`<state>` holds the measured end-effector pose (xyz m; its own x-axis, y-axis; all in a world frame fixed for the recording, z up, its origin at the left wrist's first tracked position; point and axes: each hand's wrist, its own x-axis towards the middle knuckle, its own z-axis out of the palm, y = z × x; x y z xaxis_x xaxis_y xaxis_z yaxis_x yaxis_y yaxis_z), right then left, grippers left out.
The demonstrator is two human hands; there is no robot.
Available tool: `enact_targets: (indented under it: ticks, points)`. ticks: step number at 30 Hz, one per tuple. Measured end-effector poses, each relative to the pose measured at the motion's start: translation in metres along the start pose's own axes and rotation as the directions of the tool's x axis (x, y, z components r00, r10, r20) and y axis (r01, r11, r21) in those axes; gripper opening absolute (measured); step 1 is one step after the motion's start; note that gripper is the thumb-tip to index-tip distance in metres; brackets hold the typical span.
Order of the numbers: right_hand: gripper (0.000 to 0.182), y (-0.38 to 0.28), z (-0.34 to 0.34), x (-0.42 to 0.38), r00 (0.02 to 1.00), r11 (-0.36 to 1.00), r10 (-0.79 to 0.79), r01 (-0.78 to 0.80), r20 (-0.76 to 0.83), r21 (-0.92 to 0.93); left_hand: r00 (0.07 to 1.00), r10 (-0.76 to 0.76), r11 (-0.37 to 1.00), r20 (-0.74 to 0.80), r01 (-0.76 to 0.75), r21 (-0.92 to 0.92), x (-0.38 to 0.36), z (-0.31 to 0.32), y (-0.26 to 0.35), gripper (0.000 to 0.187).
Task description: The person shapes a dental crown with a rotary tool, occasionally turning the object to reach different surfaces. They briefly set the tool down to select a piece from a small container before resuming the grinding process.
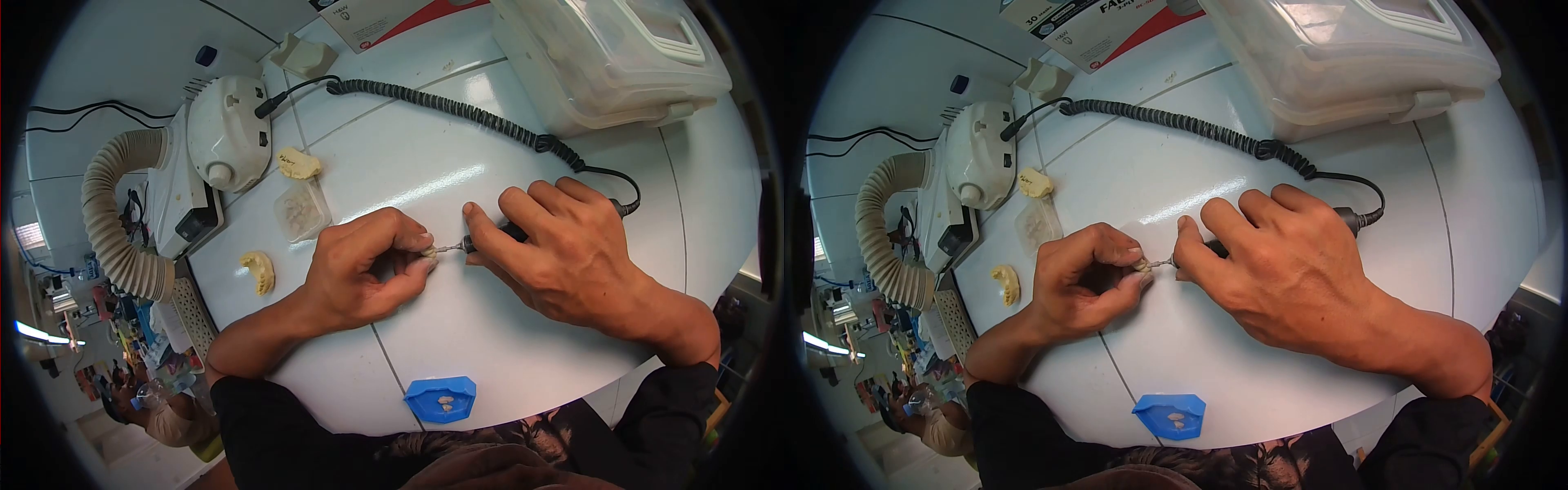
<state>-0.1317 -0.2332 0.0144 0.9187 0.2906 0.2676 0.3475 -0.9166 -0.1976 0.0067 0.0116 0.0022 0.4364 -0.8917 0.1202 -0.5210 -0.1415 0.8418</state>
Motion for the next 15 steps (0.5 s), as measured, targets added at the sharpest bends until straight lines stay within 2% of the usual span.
enact_targets:
  ticks: [15]
  points:
    - [0.032,0.0000,0.0014,0.0021,1.000,1.000,-0.002,0.002,0.008,0.005,1.000,0.005,0.999,0.007,-0.005,-0.034,0.0003,-0.0010,-0.0020,0.021]
